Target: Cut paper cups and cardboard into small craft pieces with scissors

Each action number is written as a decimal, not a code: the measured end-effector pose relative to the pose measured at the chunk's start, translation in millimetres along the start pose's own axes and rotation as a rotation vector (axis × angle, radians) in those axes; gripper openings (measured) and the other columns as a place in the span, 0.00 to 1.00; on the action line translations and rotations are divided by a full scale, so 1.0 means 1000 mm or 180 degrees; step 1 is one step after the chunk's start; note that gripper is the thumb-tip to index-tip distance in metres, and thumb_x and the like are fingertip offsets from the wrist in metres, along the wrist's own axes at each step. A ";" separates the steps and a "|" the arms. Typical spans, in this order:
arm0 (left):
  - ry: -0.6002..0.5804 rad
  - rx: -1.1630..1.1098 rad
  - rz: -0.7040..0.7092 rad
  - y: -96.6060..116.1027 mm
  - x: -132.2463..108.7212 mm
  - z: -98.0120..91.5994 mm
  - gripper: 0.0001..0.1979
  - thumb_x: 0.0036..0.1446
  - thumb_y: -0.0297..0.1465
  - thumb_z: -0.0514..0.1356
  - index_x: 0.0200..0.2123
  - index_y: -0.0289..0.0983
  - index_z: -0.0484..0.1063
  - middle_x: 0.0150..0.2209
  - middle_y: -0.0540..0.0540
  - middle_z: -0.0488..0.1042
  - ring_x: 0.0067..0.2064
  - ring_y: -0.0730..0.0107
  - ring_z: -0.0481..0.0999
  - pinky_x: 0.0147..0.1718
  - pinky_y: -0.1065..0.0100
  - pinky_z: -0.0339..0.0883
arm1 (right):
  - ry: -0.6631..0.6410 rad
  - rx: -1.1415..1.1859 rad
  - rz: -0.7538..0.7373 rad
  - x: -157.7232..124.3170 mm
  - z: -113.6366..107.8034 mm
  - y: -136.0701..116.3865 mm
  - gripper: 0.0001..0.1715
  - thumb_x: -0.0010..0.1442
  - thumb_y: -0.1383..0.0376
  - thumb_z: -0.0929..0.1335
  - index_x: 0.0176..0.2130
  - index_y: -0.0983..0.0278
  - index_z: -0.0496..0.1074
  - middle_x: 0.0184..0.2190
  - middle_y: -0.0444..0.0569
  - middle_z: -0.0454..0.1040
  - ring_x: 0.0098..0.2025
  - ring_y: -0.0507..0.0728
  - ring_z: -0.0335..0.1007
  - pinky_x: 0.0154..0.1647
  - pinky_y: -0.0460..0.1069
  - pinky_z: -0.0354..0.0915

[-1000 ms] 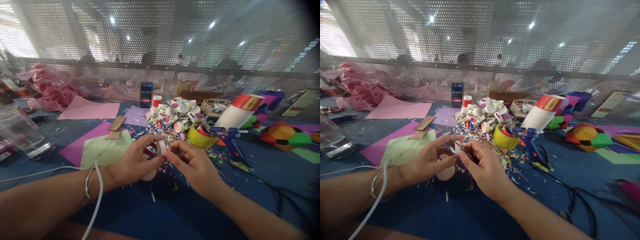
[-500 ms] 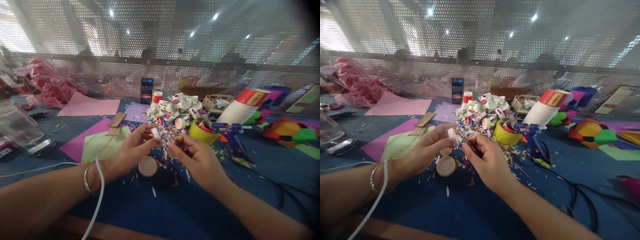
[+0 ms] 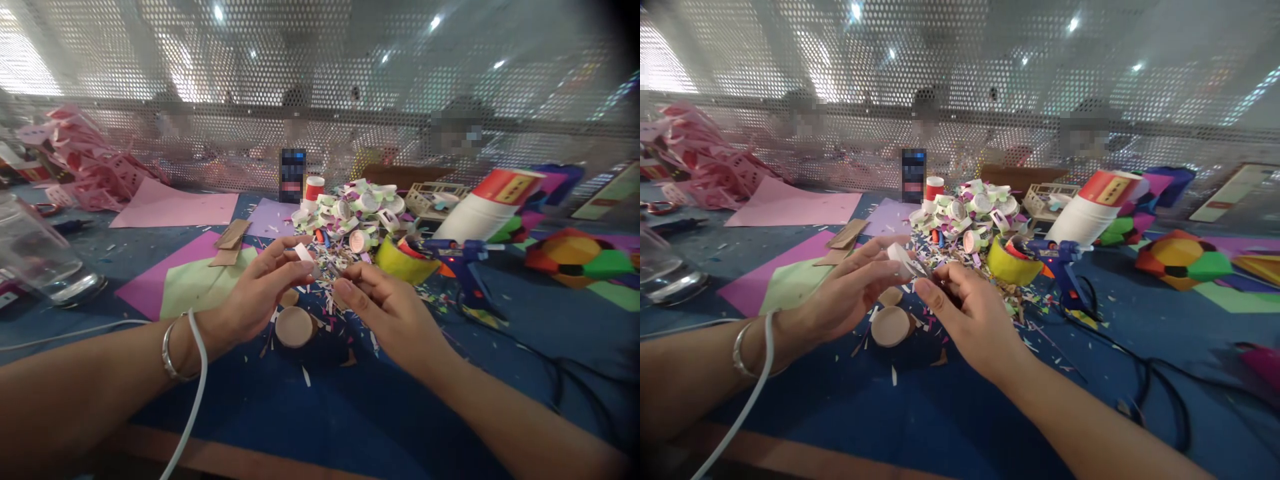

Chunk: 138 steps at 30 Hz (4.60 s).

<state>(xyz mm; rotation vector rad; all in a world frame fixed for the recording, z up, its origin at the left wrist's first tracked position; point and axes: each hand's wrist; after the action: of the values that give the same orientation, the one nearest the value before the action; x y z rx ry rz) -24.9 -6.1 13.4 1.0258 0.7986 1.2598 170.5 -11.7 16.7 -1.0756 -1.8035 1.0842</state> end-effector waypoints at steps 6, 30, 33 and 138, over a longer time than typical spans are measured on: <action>-0.0083 0.0175 -0.0115 0.002 -0.003 0.002 0.21 0.58 0.28 0.65 0.55 0.38 0.69 0.37 0.48 0.75 0.39 0.70 0.74 0.40 0.69 0.66 | -0.0096 -0.0075 -0.0091 -0.002 0.002 -0.003 0.19 0.66 0.49 0.67 0.40 0.62 0.71 0.24 0.39 0.66 0.25 0.49 0.58 0.23 0.46 0.53; -0.0576 0.0620 0.0155 0.002 -0.008 0.003 0.22 0.59 0.32 0.66 0.55 0.34 0.67 0.41 0.43 0.76 0.43 0.66 0.76 0.42 0.65 0.68 | 0.0155 -0.1074 -0.0503 -0.006 -0.001 -0.010 0.22 0.68 0.51 0.65 0.27 0.62 0.65 0.19 0.39 0.61 0.21 0.49 0.53 0.22 0.48 0.51; -0.0573 0.0656 0.0211 0.002 -0.010 0.004 0.20 0.59 0.32 0.66 0.52 0.35 0.68 0.40 0.45 0.75 0.42 0.67 0.76 0.41 0.66 0.68 | 0.0145 -0.1106 -0.0481 -0.007 -0.001 -0.011 0.21 0.68 0.52 0.65 0.28 0.61 0.66 0.19 0.39 0.60 0.21 0.49 0.54 0.23 0.48 0.51; 0.0295 0.0083 -0.0507 0.015 -0.004 0.007 0.13 0.57 0.26 0.65 0.45 0.33 0.70 0.38 0.46 0.74 0.35 0.72 0.76 0.35 0.69 0.74 | 0.0283 -0.1106 -0.0186 0.008 0.001 0.003 0.19 0.66 0.49 0.67 0.38 0.62 0.71 0.20 0.39 0.65 0.22 0.50 0.57 0.24 0.47 0.53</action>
<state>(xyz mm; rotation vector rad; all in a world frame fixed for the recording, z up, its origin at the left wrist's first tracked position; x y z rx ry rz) -24.6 -11.4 29.5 0.9111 0.9514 1.1695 167.4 -4.0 14.9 -1.2417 -1.9827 0.6905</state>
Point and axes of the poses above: each hand's wrist, its own x-axis towards the middle knuckle, its own z-axis out of the palm, y = z × x
